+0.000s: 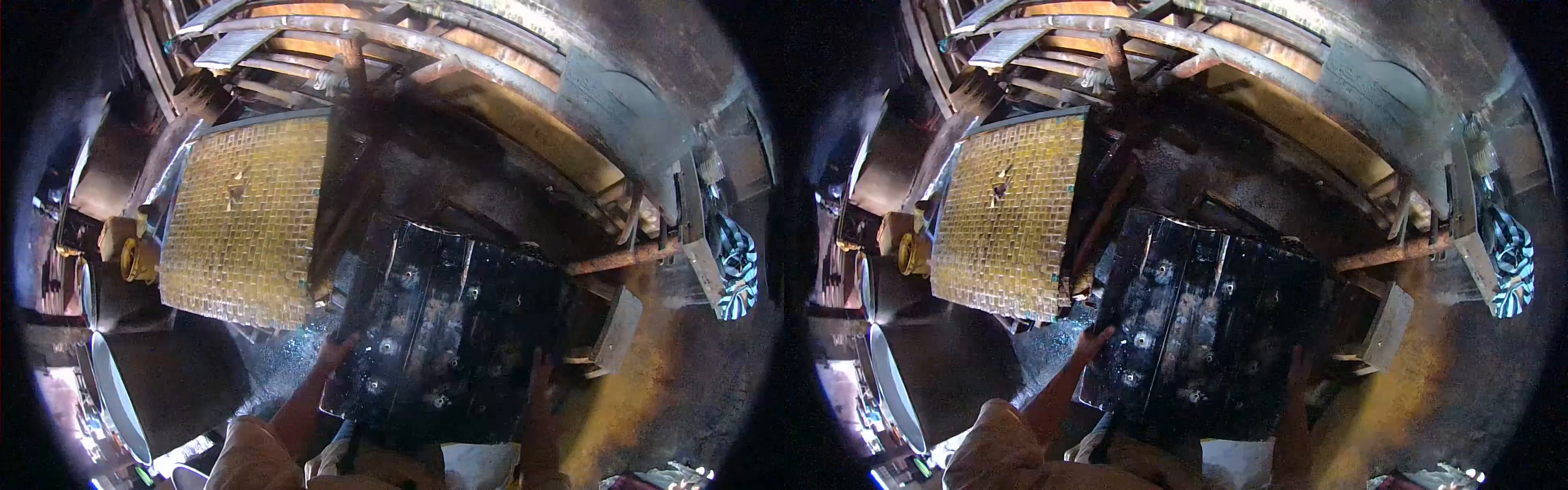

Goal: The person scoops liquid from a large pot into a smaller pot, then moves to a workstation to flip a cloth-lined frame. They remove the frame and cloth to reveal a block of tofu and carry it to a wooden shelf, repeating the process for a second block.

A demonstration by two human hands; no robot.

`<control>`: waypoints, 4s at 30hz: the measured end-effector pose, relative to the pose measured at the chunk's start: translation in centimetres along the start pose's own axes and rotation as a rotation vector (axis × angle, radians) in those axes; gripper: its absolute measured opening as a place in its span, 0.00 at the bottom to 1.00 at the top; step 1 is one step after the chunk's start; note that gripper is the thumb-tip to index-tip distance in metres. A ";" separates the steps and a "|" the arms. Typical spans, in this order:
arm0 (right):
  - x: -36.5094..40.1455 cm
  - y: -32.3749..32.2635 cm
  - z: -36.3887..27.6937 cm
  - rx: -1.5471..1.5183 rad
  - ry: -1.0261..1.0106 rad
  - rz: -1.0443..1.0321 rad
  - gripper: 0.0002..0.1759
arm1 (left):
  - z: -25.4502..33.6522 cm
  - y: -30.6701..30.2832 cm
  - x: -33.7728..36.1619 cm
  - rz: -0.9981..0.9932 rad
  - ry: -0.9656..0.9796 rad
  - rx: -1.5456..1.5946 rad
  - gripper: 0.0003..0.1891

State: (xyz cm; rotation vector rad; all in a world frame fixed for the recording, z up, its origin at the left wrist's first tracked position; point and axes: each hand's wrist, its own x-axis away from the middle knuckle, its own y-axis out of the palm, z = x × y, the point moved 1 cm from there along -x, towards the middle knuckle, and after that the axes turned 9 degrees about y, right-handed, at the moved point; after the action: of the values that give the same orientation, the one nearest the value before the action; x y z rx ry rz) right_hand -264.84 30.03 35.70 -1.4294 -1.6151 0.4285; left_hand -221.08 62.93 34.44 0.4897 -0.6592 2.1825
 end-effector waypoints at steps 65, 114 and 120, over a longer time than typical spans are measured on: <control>53.8 10.7 -43.3 0.483 -1.506 -0.079 0.26 | 18.3 -51.8 6.1 0.413 0.808 1.444 0.28; 19.3 14.7 -36.1 0.334 -0.895 -0.506 0.13 | 11.1 -19.5 10.5 0.933 0.527 1.415 0.23; 12.7 24.5 -43.5 0.711 -1.132 -0.342 0.16 | -10.5 -5.3 3.0 0.367 -0.132 1.093 0.15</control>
State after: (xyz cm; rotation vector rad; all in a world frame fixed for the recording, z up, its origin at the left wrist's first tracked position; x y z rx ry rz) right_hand -214.43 35.25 45.18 -0.2863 -2.1402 1.5972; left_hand -220.12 73.90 29.33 1.1268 0.5092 2.7470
